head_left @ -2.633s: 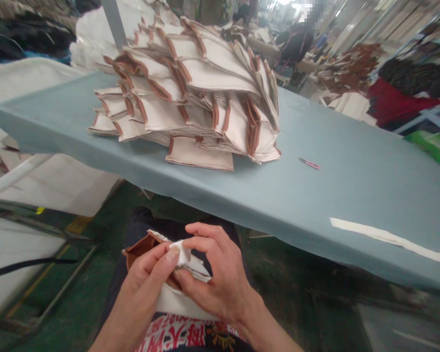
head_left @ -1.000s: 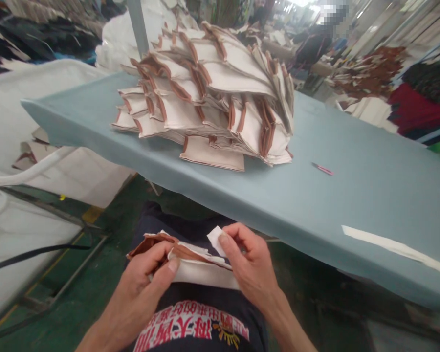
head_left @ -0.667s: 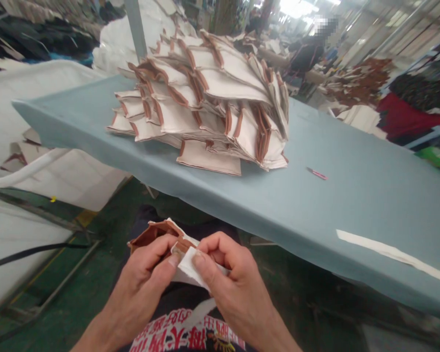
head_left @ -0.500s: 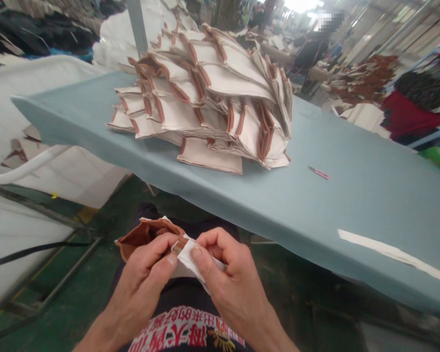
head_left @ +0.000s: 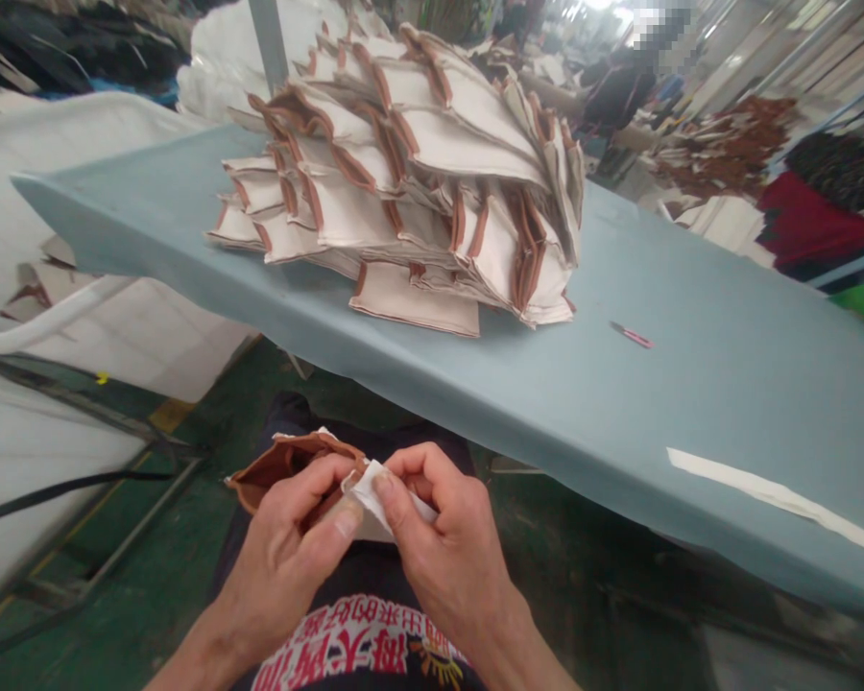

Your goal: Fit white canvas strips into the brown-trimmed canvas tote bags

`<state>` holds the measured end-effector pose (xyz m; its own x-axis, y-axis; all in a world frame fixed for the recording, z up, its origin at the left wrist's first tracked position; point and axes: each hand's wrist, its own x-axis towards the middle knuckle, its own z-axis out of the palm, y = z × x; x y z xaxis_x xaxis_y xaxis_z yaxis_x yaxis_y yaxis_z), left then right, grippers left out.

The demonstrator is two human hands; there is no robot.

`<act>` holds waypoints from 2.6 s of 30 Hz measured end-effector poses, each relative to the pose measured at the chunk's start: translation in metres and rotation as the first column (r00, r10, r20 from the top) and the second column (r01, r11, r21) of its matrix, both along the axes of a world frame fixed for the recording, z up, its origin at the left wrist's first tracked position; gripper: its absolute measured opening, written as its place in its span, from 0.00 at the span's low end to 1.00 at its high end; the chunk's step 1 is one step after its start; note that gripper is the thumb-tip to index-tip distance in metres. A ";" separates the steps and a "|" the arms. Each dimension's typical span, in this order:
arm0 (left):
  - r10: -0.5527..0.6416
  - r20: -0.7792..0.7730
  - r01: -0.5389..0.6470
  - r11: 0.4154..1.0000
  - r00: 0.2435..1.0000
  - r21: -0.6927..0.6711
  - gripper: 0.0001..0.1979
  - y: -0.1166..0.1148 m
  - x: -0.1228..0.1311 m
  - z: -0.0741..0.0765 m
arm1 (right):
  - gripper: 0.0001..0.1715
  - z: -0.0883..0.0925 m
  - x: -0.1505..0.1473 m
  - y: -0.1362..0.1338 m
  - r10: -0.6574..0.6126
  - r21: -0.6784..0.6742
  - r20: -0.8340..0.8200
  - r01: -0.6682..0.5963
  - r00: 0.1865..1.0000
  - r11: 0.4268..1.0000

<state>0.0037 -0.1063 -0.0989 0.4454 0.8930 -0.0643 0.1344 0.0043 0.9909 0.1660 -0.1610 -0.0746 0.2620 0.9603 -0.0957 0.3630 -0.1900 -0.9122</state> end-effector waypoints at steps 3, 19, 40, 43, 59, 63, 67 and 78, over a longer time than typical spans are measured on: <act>0.009 -0.028 -0.008 1.000 1.000 0.027 0.10 0.000 0.002 0.001 | 0.12 -0.002 -0.002 -0.001 -0.012 0.032 0.031 0.011 0.999 0.999; 0.101 -0.154 -0.080 0.988 0.983 0.135 0.17 0.002 0.010 0.006 | 0.12 -0.008 -0.005 0.000 -0.005 0.012 0.020 0.005 1.000 1.000; 0.080 -0.096 -0.050 0.958 0.992 0.283 0.16 -0.006 -0.001 -0.002 | 0.08 -0.009 -0.005 0.003 0.099 0.239 -0.038 -0.087 0.994 0.967; 0.077 -0.072 -0.050 0.946 0.994 0.321 0.16 -0.006 -0.001 -0.002 | 0.09 -0.013 -0.006 0.003 0.099 0.255 -0.033 -0.087 0.995 0.963; -0.017 -0.073 0.040 0.948 0.997 0.317 0.14 -0.009 -0.013 -0.013 | 0.09 -0.013 -0.010 0.001 0.057 0.068 -0.099 -0.050 0.993 0.996; -0.006 -0.050 0.023 0.941 0.999 0.338 0.14 -0.009 -0.012 -0.015 | 0.10 -0.013 -0.010 0.002 0.041 -0.012 -0.144 -0.043 0.989 0.999; -0.013 -0.038 0.026 0.936 0.999 0.352 0.13 -0.010 -0.011 -0.018 | 0.12 -0.014 -0.009 0.002 0.046 -0.075 -0.201 -0.062 0.979 0.995; -0.030 -0.069 0.053 0.929 0.997 0.367 0.16 -0.012 -0.011 -0.022 | 0.15 -0.027 -0.006 0.000 0.048 -0.119 -0.391 -0.102 0.919 0.988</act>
<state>-0.0077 -0.1185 -0.1210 0.4882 0.8399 0.2371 0.1868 -0.3660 0.9117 0.1601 -0.1608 -0.1019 0.1063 0.9467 -0.3039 0.0061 -0.3063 -0.9519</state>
